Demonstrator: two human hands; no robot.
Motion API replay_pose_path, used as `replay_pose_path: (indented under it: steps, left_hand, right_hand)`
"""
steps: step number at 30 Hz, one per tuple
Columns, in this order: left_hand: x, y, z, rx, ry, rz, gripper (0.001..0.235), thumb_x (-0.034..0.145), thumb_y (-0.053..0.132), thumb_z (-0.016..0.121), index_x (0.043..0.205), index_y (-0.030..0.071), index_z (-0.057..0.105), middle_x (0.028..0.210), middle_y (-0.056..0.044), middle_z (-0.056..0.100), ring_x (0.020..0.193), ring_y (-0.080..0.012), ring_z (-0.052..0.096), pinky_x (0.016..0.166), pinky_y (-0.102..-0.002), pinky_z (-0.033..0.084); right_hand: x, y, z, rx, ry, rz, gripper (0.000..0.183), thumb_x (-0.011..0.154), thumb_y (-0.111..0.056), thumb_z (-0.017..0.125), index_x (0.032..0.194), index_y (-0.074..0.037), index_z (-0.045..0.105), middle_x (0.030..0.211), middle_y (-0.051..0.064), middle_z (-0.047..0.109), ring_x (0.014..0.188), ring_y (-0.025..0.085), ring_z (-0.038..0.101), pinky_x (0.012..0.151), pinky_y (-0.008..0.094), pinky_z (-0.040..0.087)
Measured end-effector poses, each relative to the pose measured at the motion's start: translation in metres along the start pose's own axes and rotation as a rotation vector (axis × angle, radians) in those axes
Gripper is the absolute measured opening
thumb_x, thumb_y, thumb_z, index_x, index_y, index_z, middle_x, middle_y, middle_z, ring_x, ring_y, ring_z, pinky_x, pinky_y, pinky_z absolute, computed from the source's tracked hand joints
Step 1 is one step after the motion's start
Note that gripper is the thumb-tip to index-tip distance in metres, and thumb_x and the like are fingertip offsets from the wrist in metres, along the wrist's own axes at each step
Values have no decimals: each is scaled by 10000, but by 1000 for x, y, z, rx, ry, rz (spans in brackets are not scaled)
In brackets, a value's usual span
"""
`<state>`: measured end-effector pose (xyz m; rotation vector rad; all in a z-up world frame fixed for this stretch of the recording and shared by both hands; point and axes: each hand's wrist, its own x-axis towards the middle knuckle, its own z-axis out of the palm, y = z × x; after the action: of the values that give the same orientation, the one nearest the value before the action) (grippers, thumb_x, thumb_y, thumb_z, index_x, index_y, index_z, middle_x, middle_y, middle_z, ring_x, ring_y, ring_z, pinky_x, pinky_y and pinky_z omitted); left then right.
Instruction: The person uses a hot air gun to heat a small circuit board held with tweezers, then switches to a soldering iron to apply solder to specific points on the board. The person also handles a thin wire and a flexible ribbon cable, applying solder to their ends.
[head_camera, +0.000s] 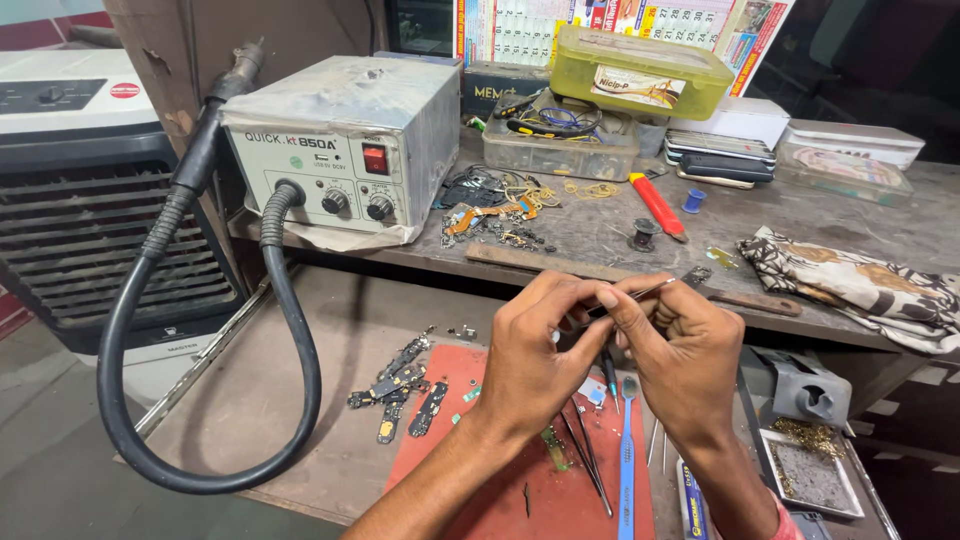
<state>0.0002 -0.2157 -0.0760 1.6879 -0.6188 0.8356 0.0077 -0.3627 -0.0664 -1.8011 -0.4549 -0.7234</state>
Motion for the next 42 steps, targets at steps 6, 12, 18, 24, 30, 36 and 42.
replay_pose_path:
  steps: [6,12,18,24,30,36,42]
  left_hand:
    - [0,-9,-13,-1,21,23,225,870,9,764,1092,17,723,1010,-91,699,816,-160,704,707,-277,568]
    - [4,-11,-26,-25,77,0,215,881,29,786,1088,16,727,948,-65,701,788,-125,686,698,-266,560]
    - [4,-10,-38,-89,160,-145,161,871,57,805,1001,4,724,857,-23,701,727,-74,656,688,-227,552]
    - [-4,-27,-49,-226,214,-310,124,894,84,793,950,11,710,853,2,743,774,-38,677,727,-203,574]
    - [-9,-49,-56,-433,284,-378,169,916,79,752,1032,-17,675,845,-46,741,779,-87,719,713,-219,583]
    - [-15,-60,-65,-422,315,-479,170,923,117,741,1015,-22,711,825,-65,754,770,-119,741,713,-241,594]
    - [-15,-63,-67,-396,343,-471,198,892,87,782,1030,-48,742,858,-84,768,777,-127,722,722,-252,581]
  right_hand:
    - [2,-7,3,87,-138,-31,259,903,-67,746,1143,-2,672,738,-28,698,681,-8,585,584,156,465]
    - [6,-11,3,61,-171,12,221,940,-103,700,1140,-7,690,719,-1,699,665,33,619,589,191,484]
    - [7,-9,3,36,-174,-28,199,994,-168,632,1081,-10,718,708,2,689,648,42,609,600,203,497]
    - [8,-3,7,65,-103,60,210,1020,-170,616,1047,11,718,728,11,678,674,52,607,623,212,498]
    - [14,-2,11,-27,-48,90,190,995,-173,654,1027,1,722,748,20,709,671,61,626,632,217,519]
    - [24,-5,4,-146,5,123,183,950,-155,700,1061,-19,750,807,48,763,725,73,693,681,225,556]
    - [30,-6,-1,-296,19,51,194,918,-173,741,1065,-48,764,858,45,784,762,85,715,720,259,563]
